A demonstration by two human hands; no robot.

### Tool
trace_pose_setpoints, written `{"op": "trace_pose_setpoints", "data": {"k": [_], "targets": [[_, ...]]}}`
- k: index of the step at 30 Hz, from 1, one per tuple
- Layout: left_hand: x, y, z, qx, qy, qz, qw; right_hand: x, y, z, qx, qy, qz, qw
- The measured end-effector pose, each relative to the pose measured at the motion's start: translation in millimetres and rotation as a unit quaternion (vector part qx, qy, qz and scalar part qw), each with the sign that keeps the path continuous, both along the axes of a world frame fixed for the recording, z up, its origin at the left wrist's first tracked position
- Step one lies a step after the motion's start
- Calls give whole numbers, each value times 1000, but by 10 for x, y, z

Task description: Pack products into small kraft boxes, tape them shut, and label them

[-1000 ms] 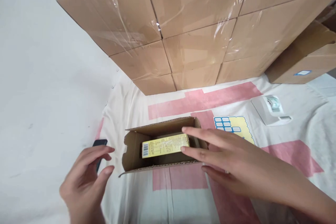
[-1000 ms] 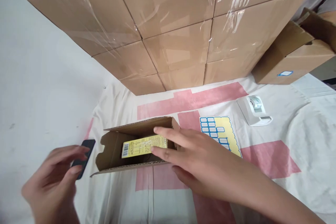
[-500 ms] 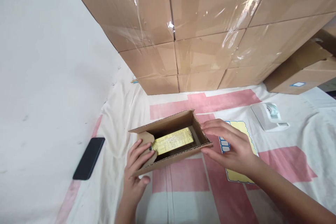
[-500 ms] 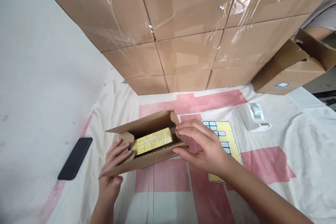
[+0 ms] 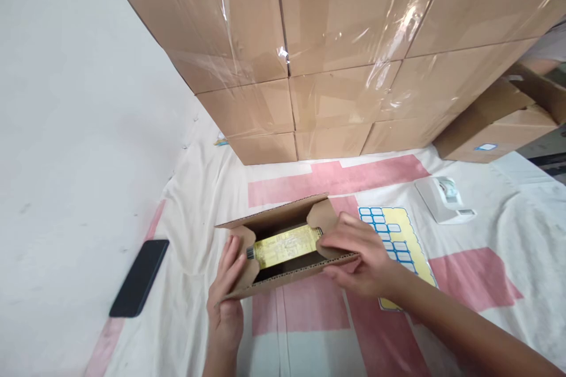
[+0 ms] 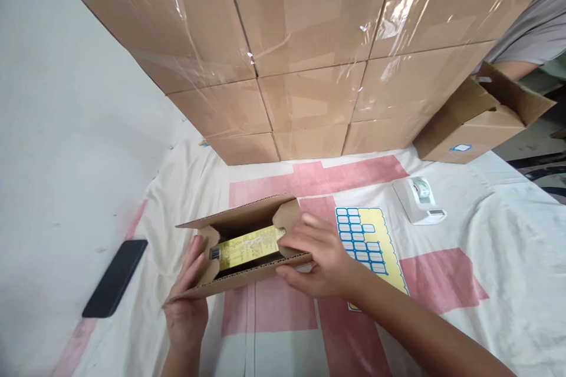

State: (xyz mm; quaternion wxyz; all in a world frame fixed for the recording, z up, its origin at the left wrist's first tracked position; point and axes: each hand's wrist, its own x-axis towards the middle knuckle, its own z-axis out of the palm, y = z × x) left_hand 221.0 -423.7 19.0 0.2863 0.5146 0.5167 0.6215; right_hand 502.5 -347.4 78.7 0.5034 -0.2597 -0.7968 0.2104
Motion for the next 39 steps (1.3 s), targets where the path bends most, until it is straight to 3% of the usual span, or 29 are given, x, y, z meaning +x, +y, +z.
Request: {"op": "trace_pose_setpoints", "data": {"k": [2, 6, 8, 12, 17, 21, 24, 27, 30, 33, 36, 39], "targets": [[122, 42, 35, 22, -69, 14, 997, -43, 1, -43, -13, -6, -5, 1000], [279, 115, 202, -42, -181, 43, 982, -47, 59, -75, -48, 10, -98, 994], [308, 137, 254, -51, -177, 36, 982, -25, 107, -64, -76, -3, -134, 988], [271, 164, 219, -55, -140, 14, 988, 23, 182, -89, -64, -8, -112, 992], [154, 231, 201, 2, 58, 23, 998, 52, 197, -261, 119, -30, -77, 989], [52, 275, 285, 10, 224, 6, 975, 52, 196, -306, 111, -48, -149, 981], [-36, 275, 354, 21, 339, -11, 941, 63, 213, -241, 88, -78, -133, 984], [-39, 245, 478, 41, 460, -1, 887, 68, 225, -166, 84, -104, -119, 984], [154, 206, 632, 48, 564, 28, 824, 60, 220, -140, 92, -118, -134, 980], [493, 197, 687, 54, 621, -7, 782, 53, 205, -150, 101, -123, -140, 977], [756, 225, 622, 51, 637, -14, 769, 57, 193, -160, 104, -131, -149, 975], [822, 256, 559, 46, 639, 3, 768, 58, 193, -165, 105, -137, -155, 973]]}}
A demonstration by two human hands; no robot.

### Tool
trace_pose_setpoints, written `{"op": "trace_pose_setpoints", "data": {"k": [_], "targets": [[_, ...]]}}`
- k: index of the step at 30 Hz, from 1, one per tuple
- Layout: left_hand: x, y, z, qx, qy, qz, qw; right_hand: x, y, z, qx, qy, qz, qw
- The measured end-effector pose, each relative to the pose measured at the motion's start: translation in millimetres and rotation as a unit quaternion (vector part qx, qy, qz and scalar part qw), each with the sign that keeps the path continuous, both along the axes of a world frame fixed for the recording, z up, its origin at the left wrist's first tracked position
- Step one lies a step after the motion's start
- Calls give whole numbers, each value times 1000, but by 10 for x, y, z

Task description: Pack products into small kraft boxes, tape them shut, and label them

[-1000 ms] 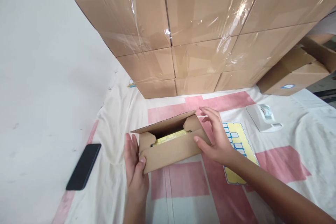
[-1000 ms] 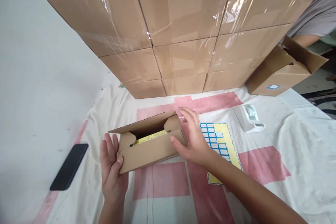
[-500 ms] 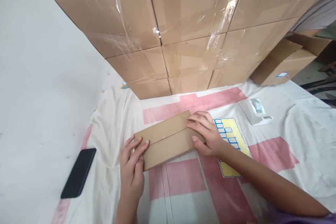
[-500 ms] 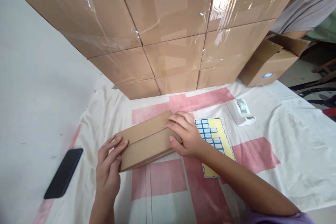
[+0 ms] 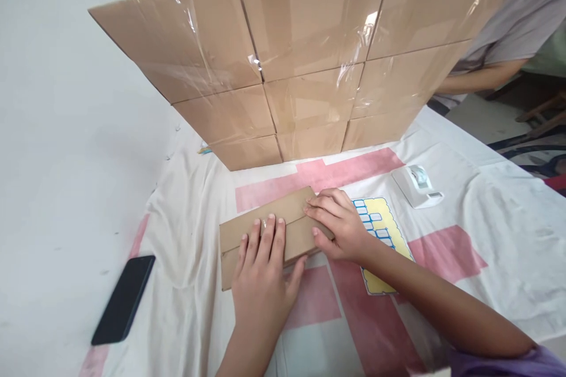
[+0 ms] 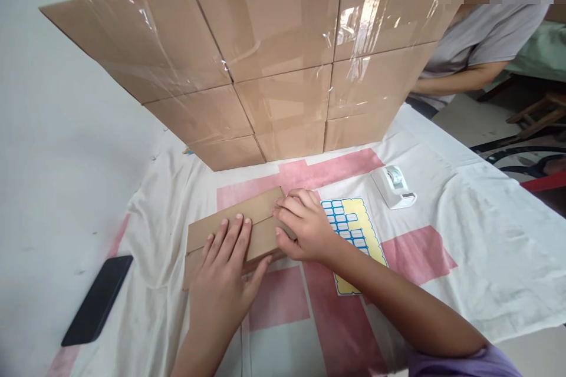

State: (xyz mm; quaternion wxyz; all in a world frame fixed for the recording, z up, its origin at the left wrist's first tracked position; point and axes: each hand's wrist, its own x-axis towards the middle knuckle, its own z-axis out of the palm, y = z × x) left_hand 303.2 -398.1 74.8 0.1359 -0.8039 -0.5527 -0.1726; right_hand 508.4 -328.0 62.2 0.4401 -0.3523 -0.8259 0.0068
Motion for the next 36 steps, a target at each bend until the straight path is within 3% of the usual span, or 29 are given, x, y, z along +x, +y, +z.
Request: {"op": "trace_pose_setpoints", "data": {"k": [8, 11, 13, 15, 17, 19, 21, 23, 25, 27, 29, 31, 33, 36], "targets": [[-63, 63, 35, 2, -67, -19, 998, 41, -22, -63, -18, -10, 23, 1000], [-87, 76, 2, 11, -95, -27, 995, 381, -69, -69, -64, 11, -11, 998], [-121, 82, -21, 13, -88, -29, 996, 783, -102, -74, -92, 59, -106, 988], [-147, 95, -26, 17, -75, -37, 996, 1264, -134, -91, -143, 134, -241, 951], [-124, 113, -2, 18, -73, -45, 996, 1731, -159, -124, -239, 223, -356, 876], [-5, 127, 51, 11, -83, -58, 995, 2095, -170, -169, -334, 288, -395, 806], [240, 127, 111, 5, -95, -83, 992, 2314, -161, -211, -384, 316, -385, 777], [608, 125, 135, 13, -110, -138, 984, 2400, -132, -229, -410, 318, -363, 774], [1067, 165, 84, 8, -135, -225, 965, 2406, -87, -216, -446, 302, -350, 766], [1565, 301, -51, -65, -162, -312, 934, 2389, -33, -188, -478, 281, -359, 751], [2041, 552, -242, -187, -184, -322, 910, 2382, 25, -163, -492, 262, -379, 739], [2440, 867, -441, -266, -236, -293, 888, 2389, 79, -143, -498, 253, -391, 732], [2732, 1155, -607, -310, -298, -280, 858, 2403, 121, -119, -508, 249, -394, 724], [2953, 1389, -781, -317, -326, -284, 844, 2406, 145, -61, -527, 257, -379, 716]]}}
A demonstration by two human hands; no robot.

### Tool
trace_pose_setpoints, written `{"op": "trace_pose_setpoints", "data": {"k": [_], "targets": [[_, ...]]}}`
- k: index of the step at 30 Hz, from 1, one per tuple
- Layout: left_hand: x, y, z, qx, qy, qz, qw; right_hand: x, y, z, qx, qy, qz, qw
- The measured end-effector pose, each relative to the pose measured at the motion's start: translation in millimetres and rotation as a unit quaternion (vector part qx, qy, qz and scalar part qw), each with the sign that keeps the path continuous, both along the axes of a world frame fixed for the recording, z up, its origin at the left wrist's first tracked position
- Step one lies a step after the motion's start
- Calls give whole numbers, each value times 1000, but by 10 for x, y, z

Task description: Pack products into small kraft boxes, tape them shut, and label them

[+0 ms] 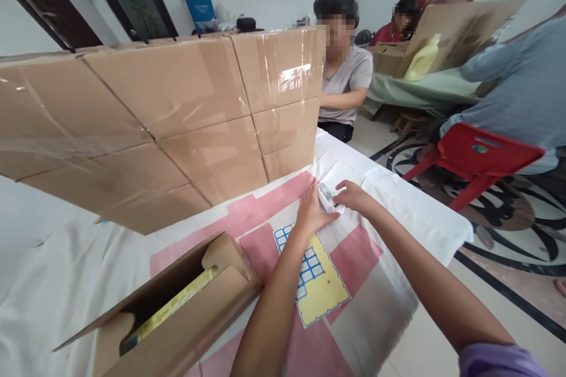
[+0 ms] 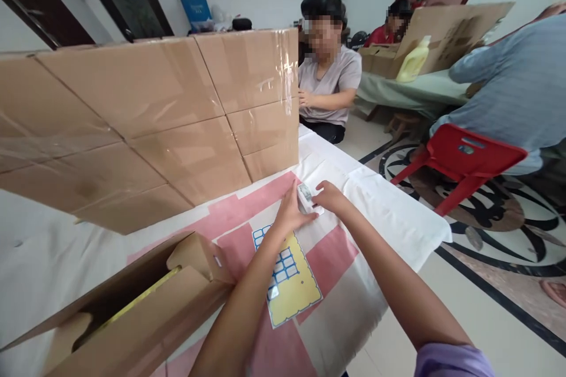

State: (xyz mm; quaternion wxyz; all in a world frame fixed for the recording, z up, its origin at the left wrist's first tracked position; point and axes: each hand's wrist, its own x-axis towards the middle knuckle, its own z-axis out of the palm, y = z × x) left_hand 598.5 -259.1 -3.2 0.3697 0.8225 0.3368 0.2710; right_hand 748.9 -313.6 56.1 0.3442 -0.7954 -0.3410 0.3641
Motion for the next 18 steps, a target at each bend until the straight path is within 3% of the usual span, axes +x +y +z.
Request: {"op": "trace_pose_setpoints", "data": {"k": [6, 13, 18], "targets": [[23, -6, -148, 22, -18, 12, 1000, -74, -65, 86, 34, 52, 15, 998], [49, 8, -155, 25, -3, 22, 999, -85, -129, 170, 88, 73, 4, 993], [39, -6, -142, 23, 1, 24, 999, -125, -349, 74, 75, 89, -15, 993]]}}
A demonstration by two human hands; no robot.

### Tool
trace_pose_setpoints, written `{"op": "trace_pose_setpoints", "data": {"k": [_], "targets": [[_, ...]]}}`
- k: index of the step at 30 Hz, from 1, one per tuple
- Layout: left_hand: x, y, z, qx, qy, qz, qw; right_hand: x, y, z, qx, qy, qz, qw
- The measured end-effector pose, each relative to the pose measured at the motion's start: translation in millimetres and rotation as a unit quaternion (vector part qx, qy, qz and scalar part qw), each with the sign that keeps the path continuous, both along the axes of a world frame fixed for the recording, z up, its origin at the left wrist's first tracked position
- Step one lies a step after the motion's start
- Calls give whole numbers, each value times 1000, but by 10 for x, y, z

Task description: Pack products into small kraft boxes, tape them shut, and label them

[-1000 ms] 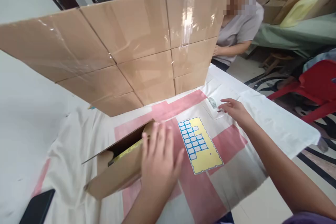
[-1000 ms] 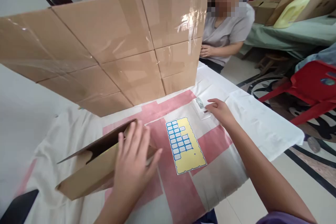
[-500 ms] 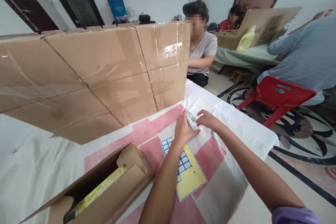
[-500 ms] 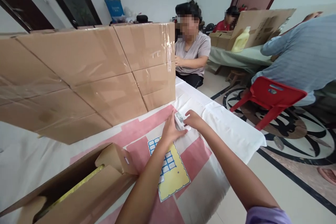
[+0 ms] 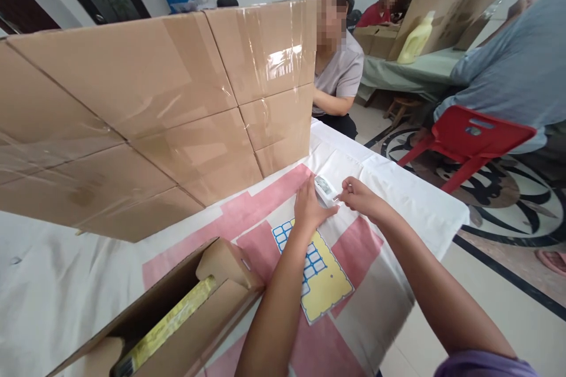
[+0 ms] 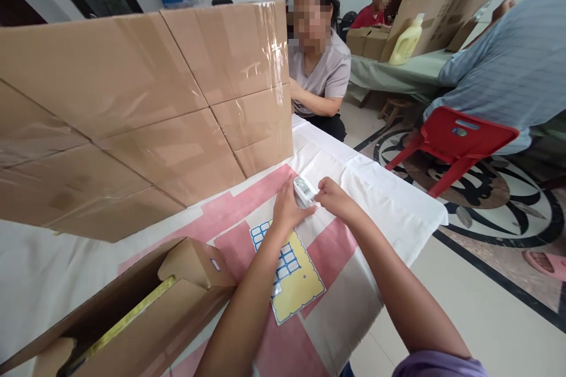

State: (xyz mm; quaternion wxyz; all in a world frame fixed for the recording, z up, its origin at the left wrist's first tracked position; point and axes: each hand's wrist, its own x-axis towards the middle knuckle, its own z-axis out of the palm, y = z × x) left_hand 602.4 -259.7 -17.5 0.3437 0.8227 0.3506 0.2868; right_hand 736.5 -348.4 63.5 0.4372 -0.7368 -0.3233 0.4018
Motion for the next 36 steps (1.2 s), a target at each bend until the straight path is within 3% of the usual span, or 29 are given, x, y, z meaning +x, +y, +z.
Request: {"op": "trace_pose_setpoints", "data": {"k": [7, 15, 22, 29, 36], "targets": [[-23, -19, 27, 6, -5, 1, 1000, -24, -318, -98, -9, 65, -28, 997], [-16, -15, 10, 16, -7, 1, 1000, -2, -330, -171, -7, 122, -38, 992], [-27, -23, 37, 7, -1, -6, 1000, 24, -389, -146, -6, 100, -15, 995], [-31, -32, 51, 22, -6, -2, 1000, 10, -476, -202, -33, 102, -41, 993], [-29, -32, 51, 23, -2, -5, 1000, 34, -527, -210, -6, 104, -41, 994]]}}
